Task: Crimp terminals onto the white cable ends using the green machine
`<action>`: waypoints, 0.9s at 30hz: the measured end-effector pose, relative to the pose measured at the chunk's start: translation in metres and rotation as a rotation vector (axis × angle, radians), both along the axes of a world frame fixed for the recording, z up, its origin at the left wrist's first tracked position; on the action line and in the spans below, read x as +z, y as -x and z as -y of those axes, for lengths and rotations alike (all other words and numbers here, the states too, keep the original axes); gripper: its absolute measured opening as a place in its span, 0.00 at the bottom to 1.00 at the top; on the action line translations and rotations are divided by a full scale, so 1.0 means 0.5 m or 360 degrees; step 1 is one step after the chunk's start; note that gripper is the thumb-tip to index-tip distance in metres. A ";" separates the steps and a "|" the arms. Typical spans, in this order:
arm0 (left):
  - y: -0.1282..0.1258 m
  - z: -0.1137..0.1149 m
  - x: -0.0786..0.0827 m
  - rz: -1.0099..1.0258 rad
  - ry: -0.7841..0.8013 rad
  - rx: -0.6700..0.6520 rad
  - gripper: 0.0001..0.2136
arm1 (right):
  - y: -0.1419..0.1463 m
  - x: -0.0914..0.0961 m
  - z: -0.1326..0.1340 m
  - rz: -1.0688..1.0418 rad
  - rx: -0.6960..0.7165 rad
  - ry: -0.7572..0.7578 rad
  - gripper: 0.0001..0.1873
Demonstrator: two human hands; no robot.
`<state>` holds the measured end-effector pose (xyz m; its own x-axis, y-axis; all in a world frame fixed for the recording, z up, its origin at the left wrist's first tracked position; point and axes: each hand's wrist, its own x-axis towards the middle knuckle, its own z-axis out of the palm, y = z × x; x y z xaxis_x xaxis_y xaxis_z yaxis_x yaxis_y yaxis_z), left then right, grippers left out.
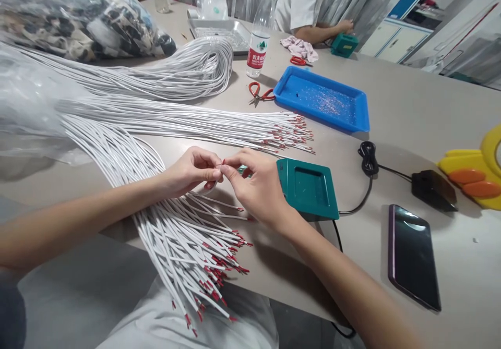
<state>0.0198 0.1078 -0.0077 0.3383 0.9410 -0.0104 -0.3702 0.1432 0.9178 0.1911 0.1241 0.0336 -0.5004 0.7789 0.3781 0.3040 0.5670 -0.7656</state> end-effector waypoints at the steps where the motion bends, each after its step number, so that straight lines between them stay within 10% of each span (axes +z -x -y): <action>1: -0.001 0.000 -0.001 -0.0006 -0.0021 0.0024 0.10 | -0.001 0.000 0.000 0.0009 -0.0004 -0.0041 0.05; 10: -0.007 0.003 0.009 -0.0229 -0.0171 0.0270 0.12 | -0.006 0.003 -0.005 0.0164 0.0057 -0.0308 0.05; 19: -0.006 0.010 0.011 -0.0418 -0.0261 -0.0040 0.14 | -0.019 0.014 -0.006 0.0626 0.0068 -0.0852 0.10; 22: 0.003 0.017 0.015 -0.0862 -0.0870 0.0293 0.14 | -0.013 0.014 0.003 0.0373 0.0070 -0.0333 0.10; 27: 0.045 0.016 0.021 -0.1535 -0.2376 0.0851 0.07 | 0.018 0.010 0.044 -0.0543 0.0414 0.1591 0.14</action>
